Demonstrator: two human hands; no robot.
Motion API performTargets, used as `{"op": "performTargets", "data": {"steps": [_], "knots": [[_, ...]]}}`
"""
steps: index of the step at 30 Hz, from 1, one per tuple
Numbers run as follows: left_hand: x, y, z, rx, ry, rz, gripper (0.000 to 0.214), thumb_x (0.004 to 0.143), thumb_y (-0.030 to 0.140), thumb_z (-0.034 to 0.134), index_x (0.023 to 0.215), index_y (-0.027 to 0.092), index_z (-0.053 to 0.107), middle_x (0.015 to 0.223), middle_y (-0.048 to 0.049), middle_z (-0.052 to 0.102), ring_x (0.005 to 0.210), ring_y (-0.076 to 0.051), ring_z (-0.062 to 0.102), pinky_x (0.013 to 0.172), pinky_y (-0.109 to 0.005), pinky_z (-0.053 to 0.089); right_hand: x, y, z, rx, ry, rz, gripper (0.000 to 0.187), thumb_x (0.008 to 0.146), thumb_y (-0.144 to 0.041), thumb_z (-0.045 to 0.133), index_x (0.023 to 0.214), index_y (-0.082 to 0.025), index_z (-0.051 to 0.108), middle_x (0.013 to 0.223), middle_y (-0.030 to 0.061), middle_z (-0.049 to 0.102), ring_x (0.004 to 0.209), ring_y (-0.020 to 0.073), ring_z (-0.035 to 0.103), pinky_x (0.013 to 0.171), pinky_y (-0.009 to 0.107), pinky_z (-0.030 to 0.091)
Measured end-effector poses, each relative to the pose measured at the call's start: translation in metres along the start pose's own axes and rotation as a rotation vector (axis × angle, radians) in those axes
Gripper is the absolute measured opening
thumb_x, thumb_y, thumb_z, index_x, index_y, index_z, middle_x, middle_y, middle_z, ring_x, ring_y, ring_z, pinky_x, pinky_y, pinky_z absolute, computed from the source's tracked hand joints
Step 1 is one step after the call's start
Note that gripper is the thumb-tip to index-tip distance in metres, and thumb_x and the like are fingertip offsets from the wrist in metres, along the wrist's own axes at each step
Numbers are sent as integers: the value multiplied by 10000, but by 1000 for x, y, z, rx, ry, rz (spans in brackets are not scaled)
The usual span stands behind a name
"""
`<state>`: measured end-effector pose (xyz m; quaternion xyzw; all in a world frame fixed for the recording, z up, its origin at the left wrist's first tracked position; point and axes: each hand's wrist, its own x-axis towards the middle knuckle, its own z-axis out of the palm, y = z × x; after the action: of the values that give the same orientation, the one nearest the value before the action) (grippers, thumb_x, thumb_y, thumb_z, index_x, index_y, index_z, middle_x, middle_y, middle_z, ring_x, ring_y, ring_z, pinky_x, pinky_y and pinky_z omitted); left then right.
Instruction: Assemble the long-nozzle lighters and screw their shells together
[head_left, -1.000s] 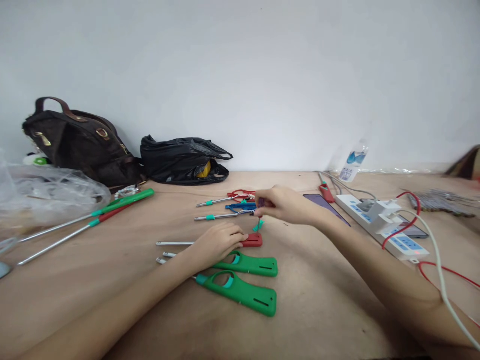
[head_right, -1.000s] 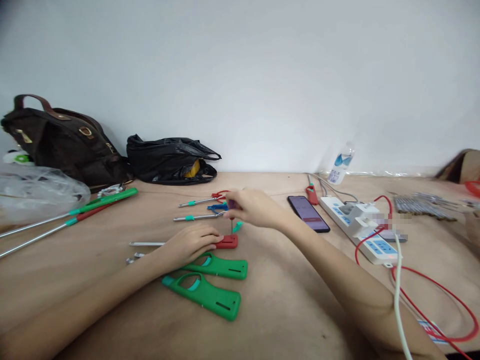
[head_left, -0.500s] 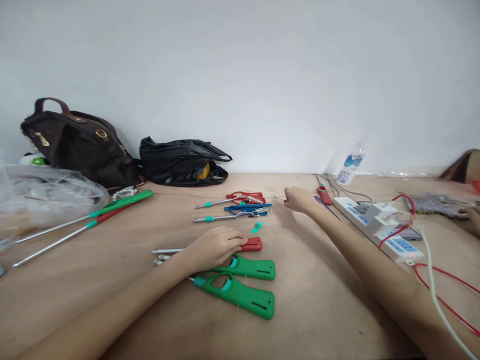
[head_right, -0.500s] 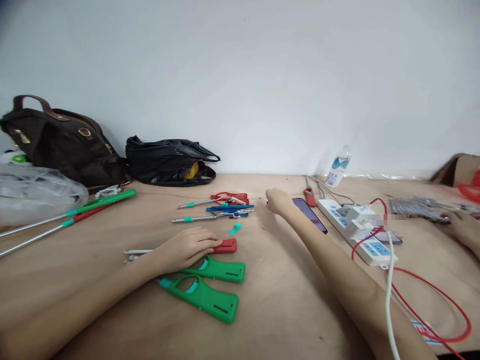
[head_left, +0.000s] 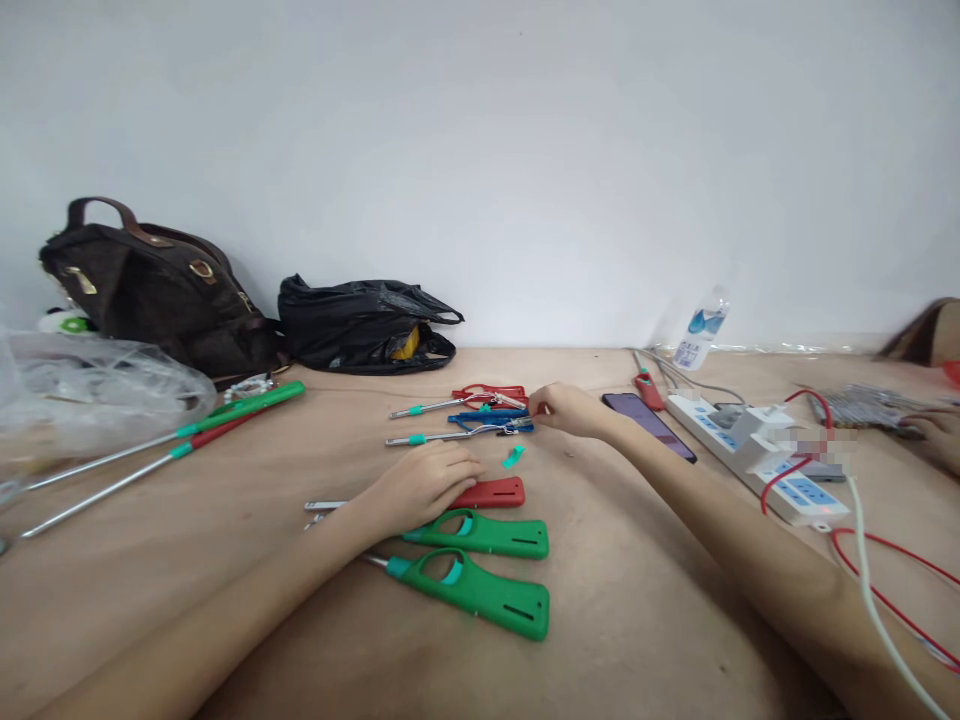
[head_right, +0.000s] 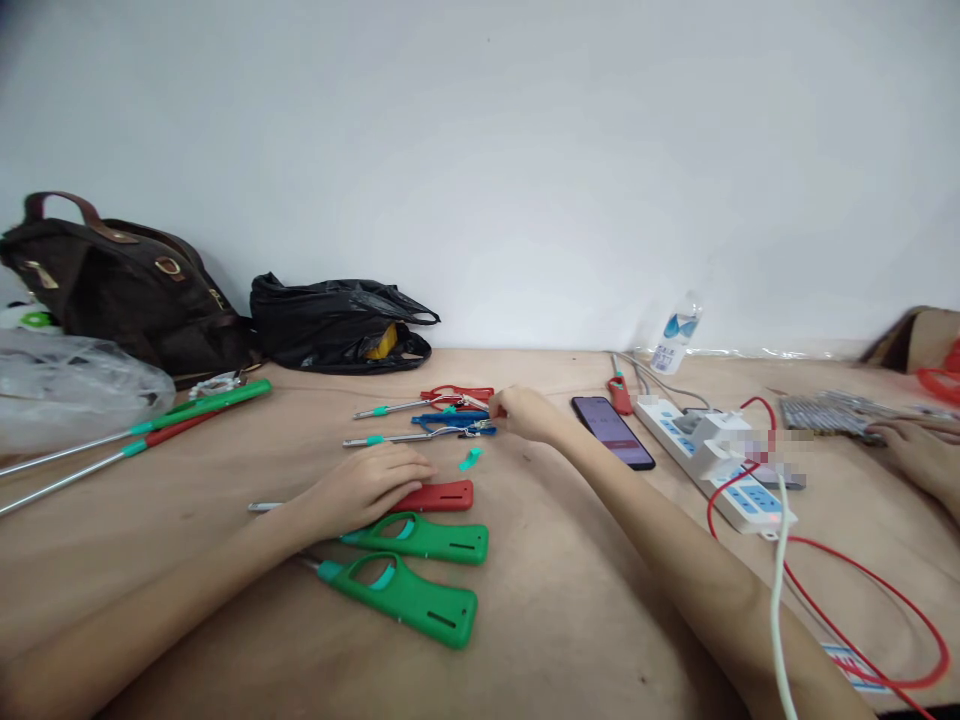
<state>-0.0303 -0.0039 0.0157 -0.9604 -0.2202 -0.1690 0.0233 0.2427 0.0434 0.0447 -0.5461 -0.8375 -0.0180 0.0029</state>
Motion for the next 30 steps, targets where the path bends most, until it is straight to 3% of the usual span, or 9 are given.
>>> {"op": "performTargets", "data": {"steps": [6,10,17,21,30], "knots": [[-3,-27,0,64,37,-192,239,908,166,489,1097,153,635,1220,-109,627,1144,-265,570,989,-422,461,1,-21,12,-51,18,-73,194,843,-86,513,891,-113,699,989,155,702,897,223,644,743,266,412],[-7,-43,5,44,-7,-270,326,901,142,487,1215,159,573,1276,-108,601,1173,-262,558,994,-436,457,1,-23,17,-78,14,-88,198,867,-83,496,895,-95,692,1016,185,695,920,241,645,771,286,410],[-7,-46,8,36,-66,-282,280,894,130,476,1132,185,612,1203,-92,625,1099,-257,587,916,-411,490,-1,-20,14,-63,-15,-155,157,837,-103,532,851,-140,684,915,124,704,836,202,634,688,263,373],[-8,-49,14,13,-25,-257,216,919,176,452,1011,178,647,1101,-90,642,1016,-247,608,853,-372,499,-1,-15,13,-36,-39,-196,128,789,-104,571,817,-163,681,900,88,705,816,184,623,666,253,351],[-9,-49,17,4,-22,-209,255,940,213,406,974,188,657,1008,-69,644,938,-218,606,794,-316,484,0,-7,12,0,-91,-226,157,734,-76,570,794,-168,684,856,63,698,768,167,607,631,244,335]]}}
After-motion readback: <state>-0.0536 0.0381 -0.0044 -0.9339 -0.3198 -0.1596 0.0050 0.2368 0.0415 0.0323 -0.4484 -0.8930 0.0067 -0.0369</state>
